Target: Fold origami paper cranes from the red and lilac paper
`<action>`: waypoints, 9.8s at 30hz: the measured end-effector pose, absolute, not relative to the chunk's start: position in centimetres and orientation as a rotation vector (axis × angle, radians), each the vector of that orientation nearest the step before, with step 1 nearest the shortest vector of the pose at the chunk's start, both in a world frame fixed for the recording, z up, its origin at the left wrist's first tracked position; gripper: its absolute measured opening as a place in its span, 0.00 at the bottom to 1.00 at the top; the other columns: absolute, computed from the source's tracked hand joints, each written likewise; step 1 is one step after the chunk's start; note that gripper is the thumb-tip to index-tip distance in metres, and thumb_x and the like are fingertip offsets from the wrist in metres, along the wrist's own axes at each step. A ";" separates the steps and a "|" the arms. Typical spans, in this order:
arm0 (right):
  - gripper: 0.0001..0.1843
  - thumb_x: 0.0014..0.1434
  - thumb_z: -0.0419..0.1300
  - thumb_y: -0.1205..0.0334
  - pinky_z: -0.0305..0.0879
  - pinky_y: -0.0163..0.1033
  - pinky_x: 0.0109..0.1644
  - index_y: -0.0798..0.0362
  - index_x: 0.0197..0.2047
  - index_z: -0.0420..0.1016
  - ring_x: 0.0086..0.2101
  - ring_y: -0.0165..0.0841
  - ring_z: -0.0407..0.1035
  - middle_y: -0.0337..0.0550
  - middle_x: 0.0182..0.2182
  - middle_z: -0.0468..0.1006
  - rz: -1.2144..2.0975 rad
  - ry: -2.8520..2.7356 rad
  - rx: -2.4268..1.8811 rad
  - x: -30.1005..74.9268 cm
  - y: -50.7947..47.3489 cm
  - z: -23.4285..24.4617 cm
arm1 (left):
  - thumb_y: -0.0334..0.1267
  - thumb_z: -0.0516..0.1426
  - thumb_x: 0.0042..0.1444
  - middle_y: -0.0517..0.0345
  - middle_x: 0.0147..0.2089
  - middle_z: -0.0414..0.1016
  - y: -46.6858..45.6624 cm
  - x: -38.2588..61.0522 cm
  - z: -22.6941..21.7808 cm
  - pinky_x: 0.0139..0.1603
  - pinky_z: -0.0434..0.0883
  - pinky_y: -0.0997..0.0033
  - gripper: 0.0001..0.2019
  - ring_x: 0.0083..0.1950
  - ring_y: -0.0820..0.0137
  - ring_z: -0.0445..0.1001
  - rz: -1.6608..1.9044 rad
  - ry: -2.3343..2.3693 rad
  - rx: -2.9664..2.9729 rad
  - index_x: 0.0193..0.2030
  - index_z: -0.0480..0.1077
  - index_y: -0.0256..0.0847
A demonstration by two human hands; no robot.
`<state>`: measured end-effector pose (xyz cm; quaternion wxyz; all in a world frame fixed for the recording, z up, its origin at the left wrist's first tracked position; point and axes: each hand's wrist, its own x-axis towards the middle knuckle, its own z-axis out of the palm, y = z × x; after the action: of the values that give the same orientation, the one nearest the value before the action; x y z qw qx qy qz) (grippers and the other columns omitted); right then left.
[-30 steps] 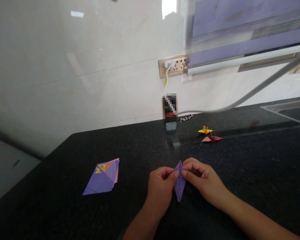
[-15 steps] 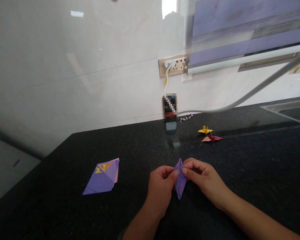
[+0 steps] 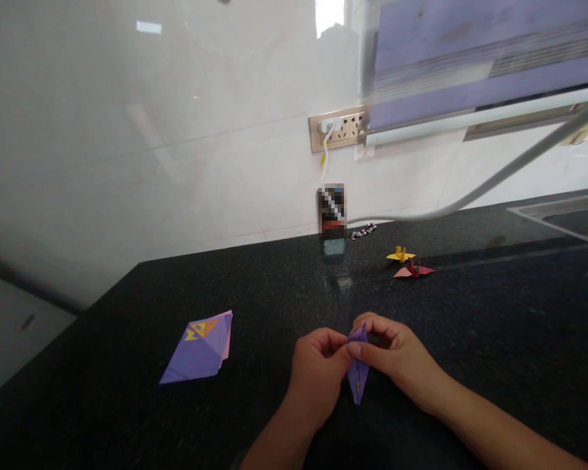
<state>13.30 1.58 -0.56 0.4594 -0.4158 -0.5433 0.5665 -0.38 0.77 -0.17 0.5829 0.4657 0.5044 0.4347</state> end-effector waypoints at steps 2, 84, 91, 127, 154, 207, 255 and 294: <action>0.05 0.46 0.61 0.64 0.60 0.32 0.30 0.54 0.27 0.68 0.27 0.27 0.61 0.36 0.27 0.64 1.387 -1.342 -1.027 13.3 1.5 -0.6 | 0.39 0.59 0.43 0.59 0.20 0.69 0.7 -0.3 -0.2 0.22 0.61 0.77 0.09 0.21 0.76 0.65 1.001 1.185 1.119 0.23 0.68 0.34; 0.16 0.50 0.58 0.53 0.52 0.32 0.20 0.55 0.18 0.66 0.16 0.25 0.55 0.35 0.14 0.63 1.135 -1.190 -1.245 14.7 2.6 -0.7 | 0.49 0.54 0.47 0.62 0.13 0.63 1.6 -1.0 -0.1 0.15 0.54 0.79 0.17 0.14 0.78 0.59 0.903 1.445 1.267 0.19 0.64 0.36; 0.08 0.52 0.56 0.64 0.62 0.36 0.30 0.48 0.35 0.76 0.27 0.32 0.66 0.42 0.25 0.72 0.636 -1.765 -1.044 14.6 2.0 -0.5 | 0.55 0.46 0.51 0.54 0.24 0.70 1.1 -0.6 0.3 0.26 0.64 0.74 0.24 0.25 0.73 0.68 0.945 1.157 1.124 0.30 0.68 0.33; 0.11 0.51 0.57 0.60 0.56 0.31 0.25 0.55 0.21 0.66 0.22 0.25 0.57 0.34 0.21 0.60 1.338 -1.400 -1.043 13.7 1.8 -0.3 | 0.39 0.52 0.50 0.56 0.21 0.69 0.2 -0.1 -0.1 0.27 0.58 0.75 0.14 0.23 0.75 0.62 0.710 1.011 1.279 0.22 0.72 0.33; 0.12 0.52 0.57 0.57 0.55 0.30 0.24 0.57 0.23 0.68 0.21 0.24 0.58 0.35 0.19 0.65 1.243 -1.295 -1.104 14.3 2.1 -0.9 | 0.37 0.50 0.49 0.63 0.16 0.61 0.3 -0.1 -0.4 0.20 0.56 0.77 0.08 0.18 0.77 0.59 0.629 1.184 1.359 0.23 0.64 0.36; 0.14 0.54 0.52 0.51 0.55 0.31 0.23 0.54 0.28 0.66 0.20 0.26 0.59 0.36 0.19 0.66 1.310 -1.475 -1.149 13.7 2.2 -1.0 | 0.35 0.56 0.46 0.55 0.26 0.72 1.2 -0.4 0.2 0.29 0.63 0.76 0.09 0.27 0.75 0.68 0.989 1.090 0.990 0.33 0.71 0.32; 0.09 0.55 0.53 0.59 0.60 0.34 0.32 0.52 0.36 0.71 0.29 0.30 0.63 0.40 0.28 0.67 0.942 -1.688 -1.128 13.8 1.9 -0.6 | 0.36 0.56 0.48 0.50 0.31 0.75 1.0 -0.3 0.1 0.28 0.65 0.77 0.10 0.30 0.72 0.72 1.022 1.134 0.936 0.35 0.72 0.32; 0.11 0.57 0.48 0.62 0.63 0.35 0.33 0.53 0.33 0.71 0.29 0.30 0.66 0.41 0.27 0.71 0.714 -1.724 -1.269 14.5 2.7 -1.2 | 0.43 0.55 0.49 0.48 0.35 0.73 1.0 -0.4 -0.3 0.30 0.66 0.74 0.16 0.34 0.68 0.72 0.884 1.078 0.946 0.36 0.71 0.31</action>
<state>14.51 2.70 -1.15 0.4282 -0.5083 -0.6903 0.2861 -0.35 1.04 -0.26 0.6658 0.4189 0.4774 0.3916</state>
